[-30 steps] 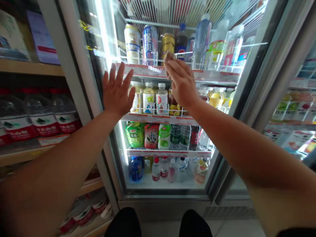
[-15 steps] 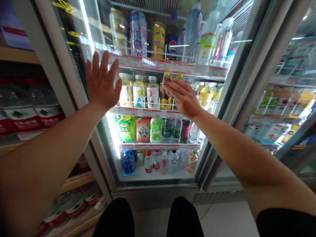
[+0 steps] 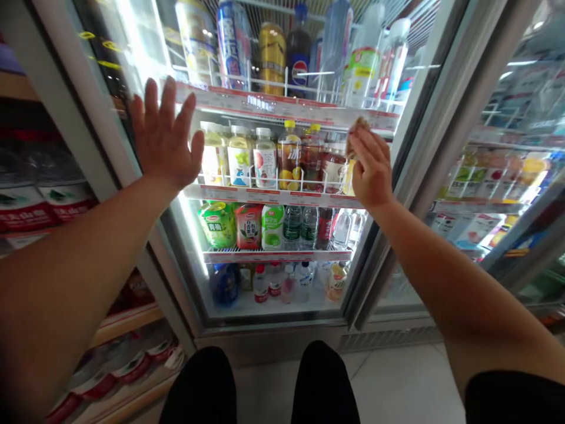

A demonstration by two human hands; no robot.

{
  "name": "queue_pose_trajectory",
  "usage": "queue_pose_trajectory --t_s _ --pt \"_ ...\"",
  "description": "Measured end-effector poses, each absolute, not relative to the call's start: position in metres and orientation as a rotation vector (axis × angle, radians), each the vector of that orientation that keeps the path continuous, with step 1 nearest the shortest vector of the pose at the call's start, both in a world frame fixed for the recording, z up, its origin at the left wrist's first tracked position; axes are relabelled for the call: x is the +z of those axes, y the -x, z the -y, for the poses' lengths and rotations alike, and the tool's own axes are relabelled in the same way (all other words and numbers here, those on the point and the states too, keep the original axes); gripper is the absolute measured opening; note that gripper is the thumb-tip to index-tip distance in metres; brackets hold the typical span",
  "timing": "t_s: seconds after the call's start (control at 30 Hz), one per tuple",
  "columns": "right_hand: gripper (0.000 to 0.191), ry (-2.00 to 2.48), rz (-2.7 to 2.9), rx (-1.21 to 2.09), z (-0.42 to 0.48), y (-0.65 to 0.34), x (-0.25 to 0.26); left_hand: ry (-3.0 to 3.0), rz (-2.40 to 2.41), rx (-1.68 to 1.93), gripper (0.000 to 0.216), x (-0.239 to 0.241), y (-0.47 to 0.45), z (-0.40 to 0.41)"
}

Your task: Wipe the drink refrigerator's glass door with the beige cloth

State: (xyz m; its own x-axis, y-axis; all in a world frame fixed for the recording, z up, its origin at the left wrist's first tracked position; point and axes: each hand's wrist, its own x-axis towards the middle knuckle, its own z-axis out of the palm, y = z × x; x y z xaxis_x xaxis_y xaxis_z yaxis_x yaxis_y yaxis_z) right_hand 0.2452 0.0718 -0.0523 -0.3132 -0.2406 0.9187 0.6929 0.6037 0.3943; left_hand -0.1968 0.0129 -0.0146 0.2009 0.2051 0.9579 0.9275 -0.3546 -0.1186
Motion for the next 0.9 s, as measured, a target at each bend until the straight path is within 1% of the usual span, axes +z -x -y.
queue_pose_trajectory --t_s 0.1,0.2,0.27,0.43,0.5,0.63,0.73,0.83,0.9 --pt "0.065 0.403 1.639 -0.955 -0.066 -0.248 -0.073 1.738 1.058 -1.220 0.067 -0.014 0.198 -0.013" --pt "0.068 0.331 1.860 -0.928 -0.058 -0.243 -0.101 1.735 1.031 -1.172 0.069 -0.015 0.201 -0.017" --pt "0.068 0.302 1.951 -0.909 -0.056 -0.241 -0.108 1.691 1.013 -1.126 0.072 -0.015 0.204 -0.023" --pt "0.061 0.442 1.703 -0.880 -0.062 -0.234 -0.096 1.538 0.940 -1.053 0.077 -0.015 0.210 -0.041" --pt "0.062 0.412 1.745 -0.888 -0.060 -0.222 -0.098 1.533 0.923 -1.040 0.077 -0.014 0.210 -0.042" --pt "0.067 0.291 2.006 -0.873 -0.054 -0.189 -0.102 1.490 0.860 -0.986 0.080 -0.014 0.206 -0.037" --pt "0.058 0.385 1.906 -0.811 -0.054 -0.167 -0.089 1.461 0.873 -0.974 0.082 -0.015 0.205 -0.037" --pt "0.058 0.474 1.768 -0.739 -0.055 -0.145 -0.078 1.462 0.915 -1.000 0.078 -0.016 0.206 -0.039" --pt "0.057 0.445 1.839 -0.722 -0.052 -0.127 -0.080 1.485 0.929 -1.019 0.074 -0.017 0.205 -0.038"
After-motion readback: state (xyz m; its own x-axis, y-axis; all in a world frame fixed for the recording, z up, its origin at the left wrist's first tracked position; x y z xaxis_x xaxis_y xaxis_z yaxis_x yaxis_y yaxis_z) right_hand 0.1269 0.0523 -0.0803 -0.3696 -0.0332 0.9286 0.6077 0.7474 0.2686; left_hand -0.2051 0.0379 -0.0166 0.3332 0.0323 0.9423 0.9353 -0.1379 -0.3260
